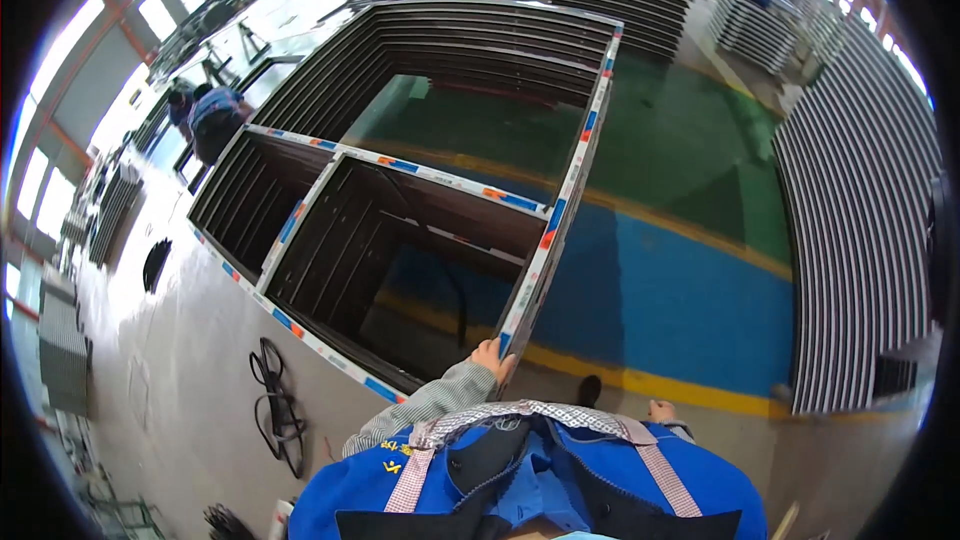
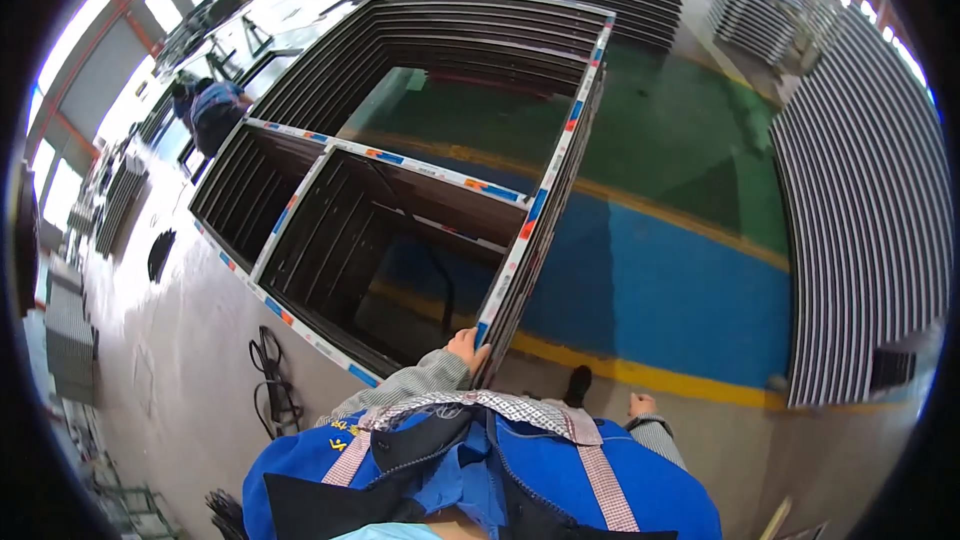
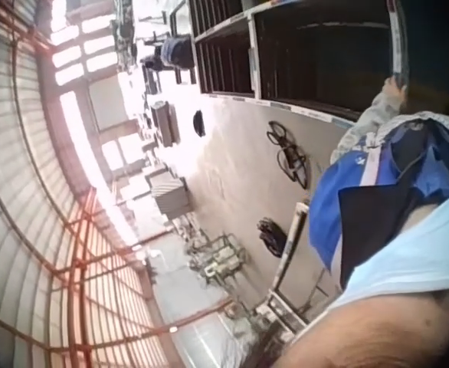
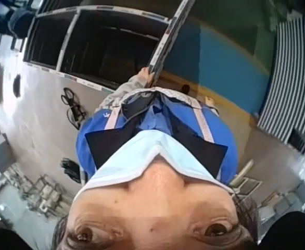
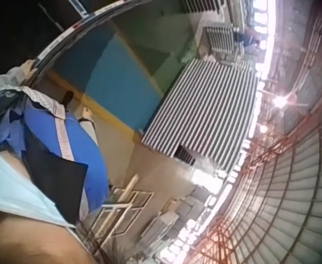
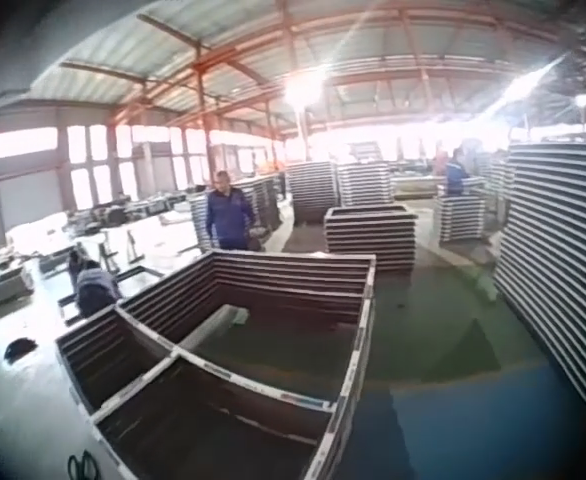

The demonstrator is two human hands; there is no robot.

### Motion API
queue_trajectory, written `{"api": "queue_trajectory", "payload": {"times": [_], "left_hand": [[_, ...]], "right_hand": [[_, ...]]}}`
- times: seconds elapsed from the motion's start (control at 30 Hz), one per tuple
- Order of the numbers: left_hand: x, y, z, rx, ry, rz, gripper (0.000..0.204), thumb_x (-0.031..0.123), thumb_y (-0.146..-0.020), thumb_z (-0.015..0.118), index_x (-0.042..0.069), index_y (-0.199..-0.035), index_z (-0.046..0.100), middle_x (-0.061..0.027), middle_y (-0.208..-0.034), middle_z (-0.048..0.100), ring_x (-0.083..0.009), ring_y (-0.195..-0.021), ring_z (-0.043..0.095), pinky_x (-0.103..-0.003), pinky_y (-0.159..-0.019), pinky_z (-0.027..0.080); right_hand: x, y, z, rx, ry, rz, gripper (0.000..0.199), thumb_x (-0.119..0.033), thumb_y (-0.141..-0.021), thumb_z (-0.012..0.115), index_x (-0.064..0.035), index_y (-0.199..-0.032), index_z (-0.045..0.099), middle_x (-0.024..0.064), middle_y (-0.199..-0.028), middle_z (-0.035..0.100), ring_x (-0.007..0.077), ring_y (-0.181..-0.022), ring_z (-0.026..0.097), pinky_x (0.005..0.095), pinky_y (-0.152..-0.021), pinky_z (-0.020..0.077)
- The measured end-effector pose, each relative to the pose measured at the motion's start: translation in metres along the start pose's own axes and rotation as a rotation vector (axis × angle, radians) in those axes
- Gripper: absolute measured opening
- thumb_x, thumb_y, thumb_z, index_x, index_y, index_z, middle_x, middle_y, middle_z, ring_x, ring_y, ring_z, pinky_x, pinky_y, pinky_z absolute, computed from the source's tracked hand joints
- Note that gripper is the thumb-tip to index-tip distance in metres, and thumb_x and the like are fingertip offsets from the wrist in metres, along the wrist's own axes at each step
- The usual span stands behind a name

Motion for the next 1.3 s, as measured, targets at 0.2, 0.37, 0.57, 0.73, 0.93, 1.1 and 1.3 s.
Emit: {"api": "queue_trajectory", "payload": {"times": [0.2, 0.37, 0.57, 0.73, 0.93, 1.1, 1.3], "left_hand": [[0.032, -0.031, 0.026, 0.564, 0.005, -0.275, 0.067, 0.047, -0.088, 0.057, 0.006, -0.139, 0.043, -0.0178, -0.136, 0.049, -0.0346, -0.125, 0.046, -0.049, -0.106, 0.032], [0.032, -0.034, 0.036, 0.537, -0.017, -0.444, 0.066, 0.047, -0.087, 0.058, 0.008, -0.139, 0.045, -0.0109, -0.136, 0.052, -0.0303, -0.127, 0.045, -0.050, -0.108, 0.028], [0.033, -0.035, 0.047, 0.629, -0.082, -0.415, 0.066, 0.049, -0.088, 0.053, 0.012, -0.141, 0.043, -0.0063, -0.141, 0.048, -0.0269, -0.135, 0.038, -0.055, -0.111, 0.022], [-0.043, -0.068, 0.045, 0.198, 0.014, -0.550, 0.062, 0.053, -0.090, 0.051, 0.022, -0.144, 0.041, -0.0063, -0.147, 0.043, -0.0268, -0.140, 0.031, -0.054, -0.114, 0.018], [-0.113, -0.160, 0.000, -0.243, 0.070, -1.050, 0.074, 0.052, -0.091, 0.056, 0.016, -0.150, 0.028, -0.0112, -0.152, 0.030, -0.0334, -0.138, 0.034, -0.051, -0.110, 0.033], [-0.252, -0.139, 0.141, 0.057, 0.695, -1.182, 0.073, 0.047, -0.082, 0.071, 0.005, -0.137, 0.049, -0.0183, -0.116, 0.064, -0.0309, -0.111, 0.061, -0.044, -0.095, 0.049], [-0.137, -0.217, 0.014, -0.290, 0.608, -0.885, 0.090, 0.062, -0.076, 0.069, 0.005, -0.141, 0.046, -0.0176, -0.144, 0.047, -0.0326, -0.134, 0.043, -0.042, -0.112, 0.033]], "right_hand": [[-0.005, -0.146, -0.096, -0.028, 0.117, -0.079, 0.030, -0.029, -0.091, 0.061, 0.0006, -0.092, 0.069, 0.0149, -0.076, 0.068, 0.0212, -0.063, 0.065, 0.0357, -0.058, 0.0538], [-0.117, -0.183, -0.135, -0.143, 0.052, -0.150, 0.030, -0.027, -0.092, 0.060, 0.0010, -0.101, 0.068, 0.0098, -0.083, 0.071, 0.0171, -0.070, 0.068, 0.0322, -0.063, 0.0553], [-0.338, -0.188, -0.059, -0.410, 0.041, -0.670, 0.026, -0.022, -0.094, 0.058, 0.0026, -0.097, 0.066, 0.0063, -0.074, 0.065, 0.0127, -0.066, 0.060, 0.0281, -0.060, 0.0485], [-0.461, -0.154, -0.040, -0.564, 0.079, -0.761, 0.027, -0.022, -0.097, 0.055, -0.0008, -0.112, 0.063, 0.0070, -0.097, 0.069, 0.0130, -0.079, 0.063, 0.0255, -0.068, 0.0487], [-0.468, -0.195, -0.080, -0.450, 0.166, -0.462, 0.026, -0.018, -0.098, 0.055, -0.0014, -0.117, 0.062, 0.0071, -0.099, 0.069, 0.0120, -0.082, 0.064, 0.0245, -0.072, 0.0494], [-0.560, -0.195, -0.015, -0.695, 0.259, -0.587, 0.026, -0.013, -0.099, 0.053, 0.0011, -0.119, 0.059, 0.0081, -0.102, 0.068, 0.0139, -0.086, 0.063, 0.0263, -0.079, 0.0503], [-0.664, -0.184, 0.076, -0.911, 0.307, -0.746, 0.028, -0.014, -0.099, 0.053, 0.0028, -0.120, 0.059, 0.0103, -0.102, 0.068, 0.0144, -0.090, 0.065, 0.0277, -0.082, 0.0524]]}}
Point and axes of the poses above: each hand's wrist, its own y-axis away from the middle knuckle, its own z-axis out of the palm, x = y × z, the point moved 6 cm from there along -y, towards the middle knuckle
